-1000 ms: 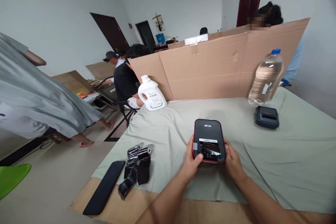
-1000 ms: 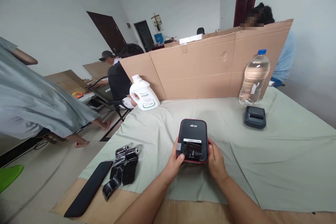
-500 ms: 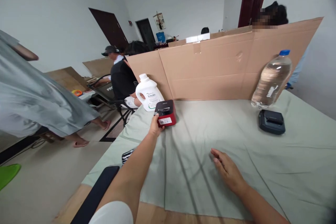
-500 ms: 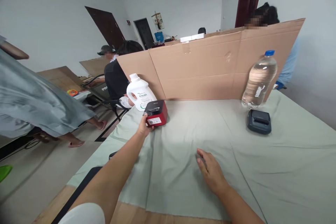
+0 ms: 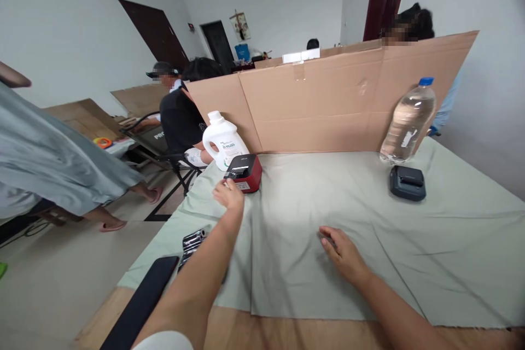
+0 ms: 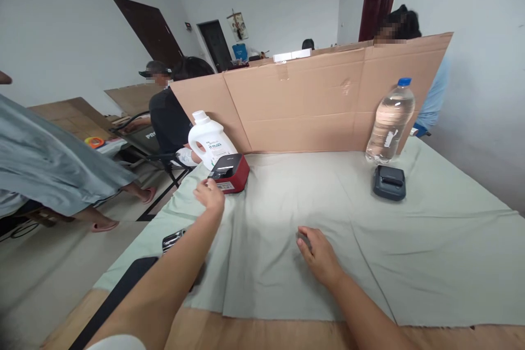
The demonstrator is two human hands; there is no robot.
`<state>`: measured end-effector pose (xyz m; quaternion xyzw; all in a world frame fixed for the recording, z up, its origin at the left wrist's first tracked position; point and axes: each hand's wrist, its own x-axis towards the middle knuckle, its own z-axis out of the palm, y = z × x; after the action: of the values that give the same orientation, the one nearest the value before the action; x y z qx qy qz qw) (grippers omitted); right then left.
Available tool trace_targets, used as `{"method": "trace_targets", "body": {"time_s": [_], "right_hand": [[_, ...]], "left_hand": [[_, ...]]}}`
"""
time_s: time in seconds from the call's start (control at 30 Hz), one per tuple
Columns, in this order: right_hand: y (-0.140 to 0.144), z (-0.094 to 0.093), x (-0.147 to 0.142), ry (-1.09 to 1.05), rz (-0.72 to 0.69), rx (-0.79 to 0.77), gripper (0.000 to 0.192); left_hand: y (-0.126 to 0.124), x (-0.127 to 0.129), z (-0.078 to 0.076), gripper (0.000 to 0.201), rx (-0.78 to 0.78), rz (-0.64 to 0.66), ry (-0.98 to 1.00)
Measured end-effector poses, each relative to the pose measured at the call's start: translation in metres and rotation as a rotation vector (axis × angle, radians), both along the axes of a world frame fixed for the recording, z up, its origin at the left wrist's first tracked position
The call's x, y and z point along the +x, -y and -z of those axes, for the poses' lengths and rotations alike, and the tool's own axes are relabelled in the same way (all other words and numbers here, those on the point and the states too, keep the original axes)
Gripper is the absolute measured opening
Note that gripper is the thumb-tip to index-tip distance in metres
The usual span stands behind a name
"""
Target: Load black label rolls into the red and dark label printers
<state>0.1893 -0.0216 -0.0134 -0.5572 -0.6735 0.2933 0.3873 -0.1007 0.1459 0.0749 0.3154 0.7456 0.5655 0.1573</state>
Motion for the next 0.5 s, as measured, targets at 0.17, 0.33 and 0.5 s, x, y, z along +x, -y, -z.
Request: {"method": "trace_targets", "body": {"time_s": [0.17, 0.33, 0.5], "right_hand": [[0.002, 0.000, -0.005, -0.030, 0.052, 0.017, 0.038], [0.019, 0.001, -0.005, 0.021, -0.026, 0.052, 0.030], [-0.033, -0.030, 0.071, 0.397, 0.181, 0.157, 0.029]], "left_hand": [[0.075, 0.095, 0.038, 0.019, 0.141, 0.349, 0.095], [0.140, 0.137, 0.078, 0.027, 0.196, 0.610, 0.358], [0.154, 0.127, 0.088, 0.027, 0.139, 0.788, 0.391]]}}
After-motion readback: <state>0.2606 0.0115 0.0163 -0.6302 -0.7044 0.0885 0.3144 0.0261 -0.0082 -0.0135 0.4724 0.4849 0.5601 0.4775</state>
